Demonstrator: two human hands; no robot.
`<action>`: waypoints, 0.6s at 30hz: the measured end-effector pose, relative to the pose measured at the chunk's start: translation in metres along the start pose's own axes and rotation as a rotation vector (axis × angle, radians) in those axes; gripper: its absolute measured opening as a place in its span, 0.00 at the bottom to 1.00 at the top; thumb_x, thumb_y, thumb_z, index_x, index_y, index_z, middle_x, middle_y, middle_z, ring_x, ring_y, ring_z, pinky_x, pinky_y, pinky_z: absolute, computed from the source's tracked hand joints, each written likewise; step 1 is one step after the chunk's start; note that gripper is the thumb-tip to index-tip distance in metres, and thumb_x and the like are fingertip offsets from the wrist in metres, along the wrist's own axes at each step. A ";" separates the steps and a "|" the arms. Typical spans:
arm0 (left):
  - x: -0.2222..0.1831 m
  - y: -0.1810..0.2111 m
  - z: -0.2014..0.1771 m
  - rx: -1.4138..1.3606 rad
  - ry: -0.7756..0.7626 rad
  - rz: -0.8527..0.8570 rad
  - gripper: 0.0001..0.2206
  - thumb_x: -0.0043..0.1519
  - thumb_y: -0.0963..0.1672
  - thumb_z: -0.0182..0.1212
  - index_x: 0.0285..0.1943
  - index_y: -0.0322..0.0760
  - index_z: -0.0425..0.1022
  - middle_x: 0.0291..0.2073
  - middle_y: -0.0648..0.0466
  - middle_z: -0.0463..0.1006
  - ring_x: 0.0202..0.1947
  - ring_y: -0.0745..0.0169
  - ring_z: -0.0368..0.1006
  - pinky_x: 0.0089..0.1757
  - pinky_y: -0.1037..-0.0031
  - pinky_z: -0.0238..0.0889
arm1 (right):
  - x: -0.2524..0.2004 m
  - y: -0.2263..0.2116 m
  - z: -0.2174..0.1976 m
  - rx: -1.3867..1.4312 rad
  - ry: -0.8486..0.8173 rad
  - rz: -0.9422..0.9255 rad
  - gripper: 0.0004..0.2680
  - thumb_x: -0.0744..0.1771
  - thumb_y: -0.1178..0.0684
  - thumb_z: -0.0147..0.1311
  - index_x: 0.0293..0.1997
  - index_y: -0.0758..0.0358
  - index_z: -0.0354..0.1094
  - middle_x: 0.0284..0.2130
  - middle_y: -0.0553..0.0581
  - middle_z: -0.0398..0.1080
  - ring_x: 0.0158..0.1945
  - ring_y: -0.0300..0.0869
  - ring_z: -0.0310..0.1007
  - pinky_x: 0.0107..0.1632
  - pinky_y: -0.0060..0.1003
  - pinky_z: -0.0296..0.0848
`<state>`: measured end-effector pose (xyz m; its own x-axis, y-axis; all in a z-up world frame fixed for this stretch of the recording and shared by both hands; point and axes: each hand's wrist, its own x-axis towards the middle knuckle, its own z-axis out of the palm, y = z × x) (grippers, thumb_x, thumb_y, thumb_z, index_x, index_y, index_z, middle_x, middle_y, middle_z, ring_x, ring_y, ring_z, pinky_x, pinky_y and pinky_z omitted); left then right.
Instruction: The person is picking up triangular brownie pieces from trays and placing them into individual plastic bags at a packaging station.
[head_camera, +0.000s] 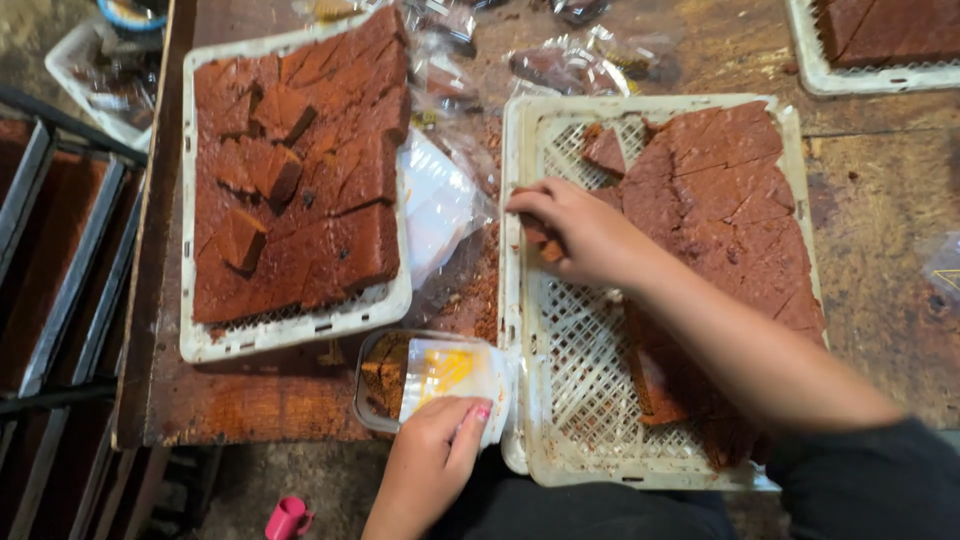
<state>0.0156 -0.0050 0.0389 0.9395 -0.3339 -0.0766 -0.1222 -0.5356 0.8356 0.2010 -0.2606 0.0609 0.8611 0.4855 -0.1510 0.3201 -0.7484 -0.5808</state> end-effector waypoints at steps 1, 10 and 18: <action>-0.002 -0.003 0.002 -0.004 -0.001 -0.011 0.13 0.68 0.45 0.51 0.40 0.34 0.82 0.32 0.51 0.85 0.36 0.56 0.80 0.40 0.69 0.68 | -0.015 0.005 0.013 0.004 -0.011 0.001 0.26 0.59 0.61 0.61 0.65 0.52 0.62 0.60 0.56 0.63 0.62 0.50 0.63 0.62 0.49 0.70; -0.002 -0.008 0.010 -0.116 0.100 -0.136 0.05 0.58 0.41 0.61 0.37 0.41 0.82 0.33 0.61 0.86 0.34 0.72 0.80 0.37 0.79 0.72 | -0.116 0.040 0.061 0.380 0.210 0.170 0.12 0.62 0.53 0.59 0.50 0.51 0.78 0.47 0.50 0.81 0.52 0.40 0.78 0.63 0.47 0.73; 0.012 0.028 0.007 -0.084 0.050 0.122 0.29 0.52 0.35 0.45 0.67 0.32 0.69 0.67 0.44 0.71 0.68 0.50 0.67 0.66 0.64 0.54 | -0.156 -0.061 0.055 0.422 0.537 -0.493 0.09 0.67 0.64 0.55 0.50 0.61 0.74 0.49 0.63 0.76 0.48 0.47 0.83 0.52 0.33 0.80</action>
<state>0.0213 -0.0299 0.0577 0.9342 -0.3525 0.0541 -0.2117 -0.4258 0.8797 0.0256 -0.2658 0.0763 0.7665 0.3519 0.5372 0.6261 -0.2234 -0.7471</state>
